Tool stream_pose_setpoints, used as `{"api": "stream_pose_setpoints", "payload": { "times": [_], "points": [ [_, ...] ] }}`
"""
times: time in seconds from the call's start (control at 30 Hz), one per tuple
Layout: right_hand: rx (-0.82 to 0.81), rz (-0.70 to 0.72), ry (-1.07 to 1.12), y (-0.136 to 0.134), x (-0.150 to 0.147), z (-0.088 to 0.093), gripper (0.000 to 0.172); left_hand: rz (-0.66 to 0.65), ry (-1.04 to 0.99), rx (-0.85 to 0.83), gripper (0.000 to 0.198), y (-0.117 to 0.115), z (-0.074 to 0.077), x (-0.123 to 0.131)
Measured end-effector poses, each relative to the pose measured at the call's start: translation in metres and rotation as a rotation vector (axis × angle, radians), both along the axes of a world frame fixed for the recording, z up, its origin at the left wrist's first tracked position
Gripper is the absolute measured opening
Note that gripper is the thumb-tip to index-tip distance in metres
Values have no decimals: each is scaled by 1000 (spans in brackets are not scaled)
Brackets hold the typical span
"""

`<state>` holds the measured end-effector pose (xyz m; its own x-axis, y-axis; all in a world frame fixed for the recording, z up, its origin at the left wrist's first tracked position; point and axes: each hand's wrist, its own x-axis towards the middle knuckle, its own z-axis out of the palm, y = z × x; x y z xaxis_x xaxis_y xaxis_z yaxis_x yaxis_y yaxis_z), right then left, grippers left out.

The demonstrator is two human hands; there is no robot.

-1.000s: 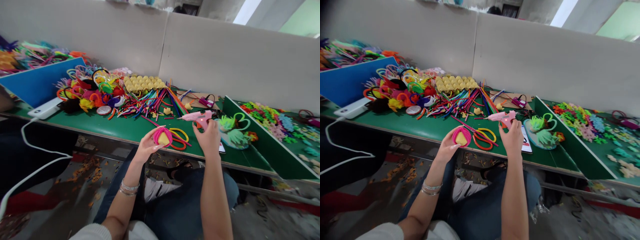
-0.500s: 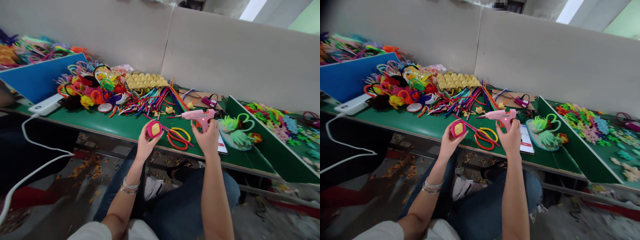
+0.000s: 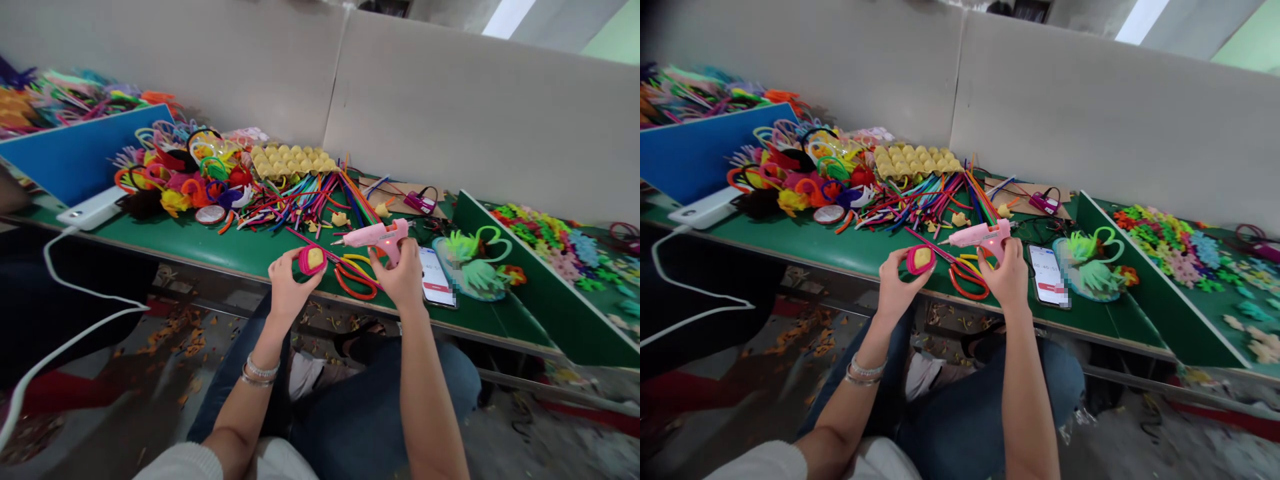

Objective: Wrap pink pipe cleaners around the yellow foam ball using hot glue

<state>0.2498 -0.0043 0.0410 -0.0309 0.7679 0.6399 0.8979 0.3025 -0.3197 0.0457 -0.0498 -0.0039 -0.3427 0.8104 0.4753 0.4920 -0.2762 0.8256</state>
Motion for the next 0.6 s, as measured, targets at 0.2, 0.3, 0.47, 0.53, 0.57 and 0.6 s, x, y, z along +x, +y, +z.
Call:
{"api": "stream_pose_setpoints", "payload": {
  "times": [0.2, 0.3, 0.47, 0.53, 0.57, 0.6],
  "points": [
    [12, -3, 6, 0, 1, -1, 36, 13, 83, 43, 49, 3, -1, -2],
    [11, -16, 29, 0, 1, -1, 36, -14, 64, 69, 48, 4, -2, -3],
    [49, -10, 50, 3, 2, -1, 35, -25, 41, 101, 44, 5, -4, -3],
    [74, -7, 49, 4, 2, -1, 34, 6, 47, 94, 44, 3, -3, -3],
    [85, -5, 49, 4, 2, -1, 34, 21, 60, 93, 45, 3, -3, -3],
    [92, -2, 50, 4, 2, -1, 34, 33, 80, 93, 46, 2, -2, -2]
  ]
}}
